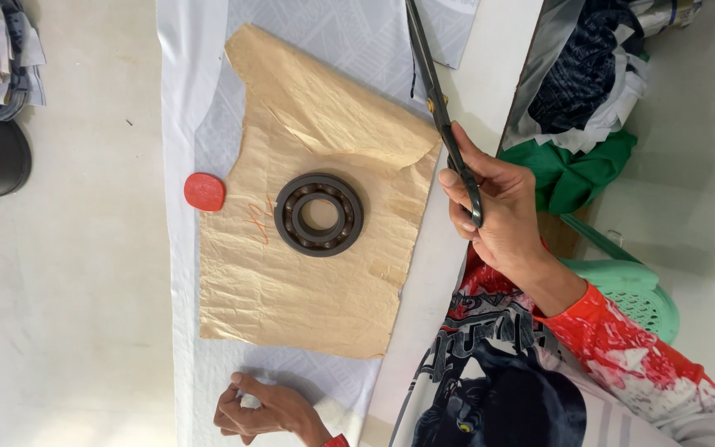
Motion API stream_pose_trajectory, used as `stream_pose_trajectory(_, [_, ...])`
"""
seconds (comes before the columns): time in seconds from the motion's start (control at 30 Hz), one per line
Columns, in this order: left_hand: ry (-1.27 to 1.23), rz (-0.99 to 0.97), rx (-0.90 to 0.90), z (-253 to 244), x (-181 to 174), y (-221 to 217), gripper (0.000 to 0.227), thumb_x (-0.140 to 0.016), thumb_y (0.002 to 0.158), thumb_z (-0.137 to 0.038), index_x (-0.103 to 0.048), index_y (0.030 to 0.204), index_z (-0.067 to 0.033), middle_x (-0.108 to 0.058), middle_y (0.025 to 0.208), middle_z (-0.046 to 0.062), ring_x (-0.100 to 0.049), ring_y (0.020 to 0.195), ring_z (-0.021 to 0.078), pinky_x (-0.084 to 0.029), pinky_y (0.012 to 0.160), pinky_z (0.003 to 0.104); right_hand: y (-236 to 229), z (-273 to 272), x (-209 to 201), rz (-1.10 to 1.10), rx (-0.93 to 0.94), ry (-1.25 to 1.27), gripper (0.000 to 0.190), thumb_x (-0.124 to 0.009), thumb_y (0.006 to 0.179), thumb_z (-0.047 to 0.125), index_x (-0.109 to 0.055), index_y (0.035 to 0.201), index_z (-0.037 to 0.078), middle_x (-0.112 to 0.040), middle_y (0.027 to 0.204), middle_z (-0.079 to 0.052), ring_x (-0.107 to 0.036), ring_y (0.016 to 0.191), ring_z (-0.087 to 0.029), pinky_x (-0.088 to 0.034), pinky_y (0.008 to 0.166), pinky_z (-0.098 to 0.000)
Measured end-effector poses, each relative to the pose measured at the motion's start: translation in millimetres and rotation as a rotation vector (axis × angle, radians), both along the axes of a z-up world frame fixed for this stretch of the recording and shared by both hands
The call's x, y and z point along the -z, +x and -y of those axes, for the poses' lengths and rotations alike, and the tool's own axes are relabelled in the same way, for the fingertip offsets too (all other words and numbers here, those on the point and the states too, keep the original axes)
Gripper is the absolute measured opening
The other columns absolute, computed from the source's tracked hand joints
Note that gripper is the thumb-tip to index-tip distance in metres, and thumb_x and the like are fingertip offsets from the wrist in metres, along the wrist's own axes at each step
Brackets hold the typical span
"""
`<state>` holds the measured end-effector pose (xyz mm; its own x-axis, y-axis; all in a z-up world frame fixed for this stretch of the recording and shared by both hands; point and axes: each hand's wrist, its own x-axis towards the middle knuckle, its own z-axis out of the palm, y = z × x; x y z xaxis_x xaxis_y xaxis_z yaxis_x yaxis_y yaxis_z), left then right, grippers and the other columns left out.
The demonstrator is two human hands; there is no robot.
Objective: The person uses a pair of scissors to cut a piece of white fabric that is laid out on a table. A brown paper pattern is placed on top of the fabric and held in place by a red circular weight and a black ring weight. The person carefully cuts the fabric along the edge of the pattern.
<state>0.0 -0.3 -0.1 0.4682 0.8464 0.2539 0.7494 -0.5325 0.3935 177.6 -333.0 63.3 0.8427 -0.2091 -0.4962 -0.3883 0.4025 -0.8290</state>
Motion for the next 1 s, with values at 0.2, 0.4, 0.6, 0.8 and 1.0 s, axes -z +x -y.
stream_pose_trajectory(0.2, [0.022, -0.006, 0.008, -1.4, 0.9, -0.4, 0.036, -0.066, 0.106, -0.042, -0.062, 0.09, -0.0099, -0.053, 0.096, 0.004, -0.049, 0.106, 0.0288, -0.028, 0.099, 0.058, 0.8, -0.6, 6.8, 0.078, 0.051, 0.045, 0.049, -0.068, 0.099, 0.009, -0.057, 0.146, 0.014, -0.032, 0.066, 0.006, -0.023, 0.055, -0.008, -0.021, 0.037, -0.0183])
stream_pose_trajectory(0.4, [0.011, 0.001, 0.006, -0.1, -1.3, 0.9, 0.034, -0.066, 0.105, -0.04, -0.061, 0.091, -0.0101, -0.052, 0.096, 0.004, -0.049, 0.107, 0.0284, -0.027, 0.1, 0.057, 9.0, -3.2, 5.7, 0.054, 0.042, 0.02, 0.048, -0.07, 0.098, 0.014, -0.06, 0.145, 0.019, -0.034, 0.067, 0.002, -0.025, 0.05, -0.008, -0.02, 0.038, -0.0198])
stream_pose_trajectory(0.6, [0.011, 0.003, 0.001, -2.0, 1.7, -1.2, 0.038, -0.065, 0.107, -0.044, -0.059, 0.088, -0.0111, -0.051, 0.094, 0.002, -0.048, 0.106, 0.0269, -0.026, 0.102, 0.058, 14.4, -5.5, 1.6, 0.022, 0.038, 0.038, 0.059, -0.074, 0.093, 0.015, -0.054, 0.149, 0.015, -0.042, 0.064, 0.006, -0.027, 0.045, -0.006, -0.017, 0.037, -0.0211])
stream_pose_trajectory(0.8, [0.003, 0.014, -0.012, -3.7, 5.4, -3.3, 0.036, -0.066, 0.106, -0.043, -0.06, 0.088, -0.0119, -0.051, 0.094, 0.001, -0.048, 0.105, 0.0253, -0.026, 0.102, 0.058, 20.8, -7.8, 1.0, 0.036, 0.081, 0.047, 0.049, -0.072, 0.095, 0.008, -0.062, 0.142, 0.016, -0.03, 0.061, 0.004, -0.025, 0.043, -0.007, -0.019, 0.033, -0.0196])
stream_pose_trajectory(1.0, [-0.001, 0.008, -0.014, -0.5, 1.8, -0.5, 0.038, -0.065, 0.106, -0.043, -0.059, 0.088, -0.0097, -0.05, 0.098, 0.004, -0.051, 0.106, 0.0282, -0.026, 0.101, 0.061, 28.6, -7.8, 8.4, 0.032, 0.101, 0.03, 0.049, -0.073, 0.094, 0.011, -0.063, 0.142, 0.017, -0.059, 0.071, 0.001, -0.036, 0.039, -0.008, -0.02, 0.033, -0.0214])
